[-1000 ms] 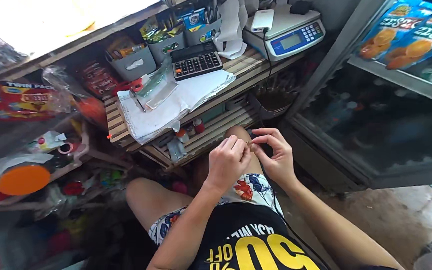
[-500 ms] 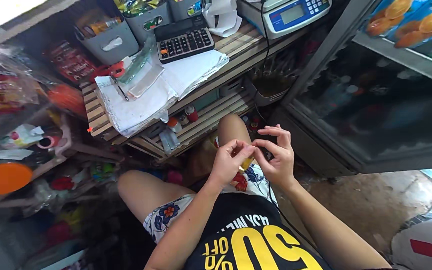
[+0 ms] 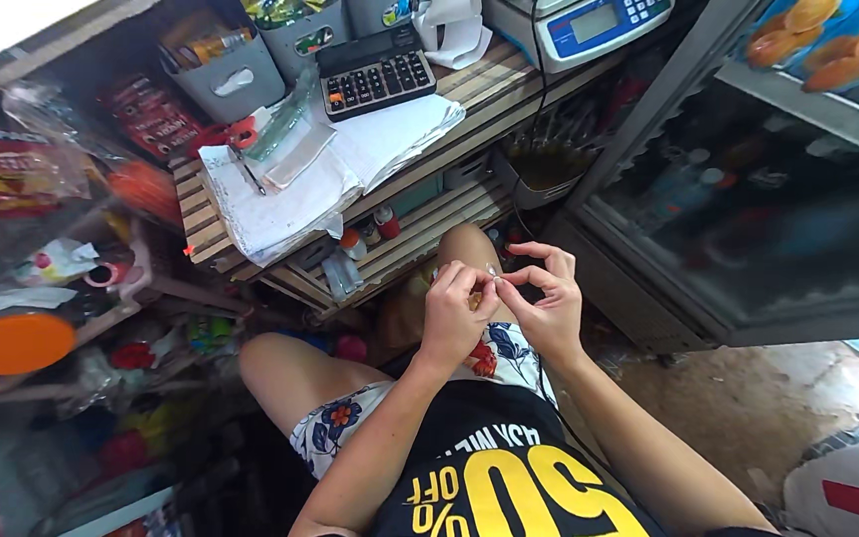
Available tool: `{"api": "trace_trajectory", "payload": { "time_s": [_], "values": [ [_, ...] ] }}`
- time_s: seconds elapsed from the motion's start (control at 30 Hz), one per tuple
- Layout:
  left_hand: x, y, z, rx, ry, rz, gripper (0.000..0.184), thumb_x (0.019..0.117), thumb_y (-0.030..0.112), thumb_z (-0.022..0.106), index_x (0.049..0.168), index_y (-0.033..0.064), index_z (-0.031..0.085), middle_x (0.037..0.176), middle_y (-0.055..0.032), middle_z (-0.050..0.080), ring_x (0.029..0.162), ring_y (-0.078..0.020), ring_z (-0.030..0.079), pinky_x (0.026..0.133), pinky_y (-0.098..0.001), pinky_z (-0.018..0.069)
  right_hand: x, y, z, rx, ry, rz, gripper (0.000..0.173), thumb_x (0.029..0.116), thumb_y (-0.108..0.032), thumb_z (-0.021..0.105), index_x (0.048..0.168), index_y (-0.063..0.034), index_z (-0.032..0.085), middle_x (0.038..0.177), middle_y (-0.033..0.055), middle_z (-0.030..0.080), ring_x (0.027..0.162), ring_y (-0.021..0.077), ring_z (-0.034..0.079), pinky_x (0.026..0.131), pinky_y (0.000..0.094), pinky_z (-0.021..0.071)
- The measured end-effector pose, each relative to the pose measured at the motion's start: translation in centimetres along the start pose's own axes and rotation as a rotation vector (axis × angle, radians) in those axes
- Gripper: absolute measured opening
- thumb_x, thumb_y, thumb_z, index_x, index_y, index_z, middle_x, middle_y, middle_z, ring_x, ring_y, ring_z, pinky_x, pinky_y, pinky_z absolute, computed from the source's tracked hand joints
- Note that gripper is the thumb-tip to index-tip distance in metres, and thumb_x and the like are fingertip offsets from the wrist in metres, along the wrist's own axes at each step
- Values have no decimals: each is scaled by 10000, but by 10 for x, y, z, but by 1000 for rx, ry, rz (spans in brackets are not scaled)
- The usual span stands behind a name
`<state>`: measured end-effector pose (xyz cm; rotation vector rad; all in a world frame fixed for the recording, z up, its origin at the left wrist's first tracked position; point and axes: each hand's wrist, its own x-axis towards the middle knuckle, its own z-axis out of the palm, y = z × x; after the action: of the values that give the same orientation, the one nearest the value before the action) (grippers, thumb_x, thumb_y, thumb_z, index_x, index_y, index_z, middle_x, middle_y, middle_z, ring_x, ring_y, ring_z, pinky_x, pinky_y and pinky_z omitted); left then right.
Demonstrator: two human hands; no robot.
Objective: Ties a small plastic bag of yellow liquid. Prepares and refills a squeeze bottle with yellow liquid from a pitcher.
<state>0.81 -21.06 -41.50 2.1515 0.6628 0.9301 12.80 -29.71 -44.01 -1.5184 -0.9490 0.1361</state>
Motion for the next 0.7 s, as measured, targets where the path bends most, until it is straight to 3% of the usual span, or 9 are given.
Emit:
{"api": "trace_trajectory", "payload": {
  "time_s": [0.2, 0.4, 0.47, 0.57, 0.7],
  "values": [
    [10, 0, -2, 96, 32, 59, 17, 871, 66, 724, 863, 53, 717, 845, -43, 640, 854, -141, 637, 771, -263, 554, 7, 3, -6, -117, -62, -128, 119, 914, -254, 739, 865, -158, 789, 1339, 112, 561, 1394, 287, 383, 1173, 489, 287],
    [9, -4, -1, 22, 22, 36, 46, 894, 66, 728, 937, 54, 739, 923, -50, 669, 898, -127, 654, 808, -254, 572, 5, 11, -7, -45, -99, -74, 169, 963, -263, 676, 910, -149, 789, 1334, 94, 556, 1416, 262, 359, 1185, 460, 282],
    [9, -6, -1, 81, 33, 112, 99, 900, 71, 717, 989, 71, 759, 971, -52, 684, 950, -168, 631, 852, -300, 532, 5, 10, -5, -66, -95, -90, 178, 968, -259, 669, 911, -138, 786, 1337, 104, 565, 1421, 282, 361, 1194, 502, 251],
    [13, -8, -3, 203, 18, 188, 90, 896, 87, 699, 958, 88, 764, 944, -39, 682, 936, -197, 603, 835, -325, 498, 8, 10, -4, -124, -110, -144, 176, 968, -250, 666, 900, -133, 779, 1344, 118, 583, 1460, 335, 340, 1219, 635, 126],
    [14, -8, -5, 297, -28, 206, 62, 898, 121, 671, 898, 94, 727, 888, -42, 633, 903, -223, 575, 793, -353, 478, 11, 11, -4, -179, -96, -204, 176, 960, -269, 684, 865, -143, 761, 1328, 114, 607, 1462, 358, 343, 1213, 666, 93]
  ]
}}
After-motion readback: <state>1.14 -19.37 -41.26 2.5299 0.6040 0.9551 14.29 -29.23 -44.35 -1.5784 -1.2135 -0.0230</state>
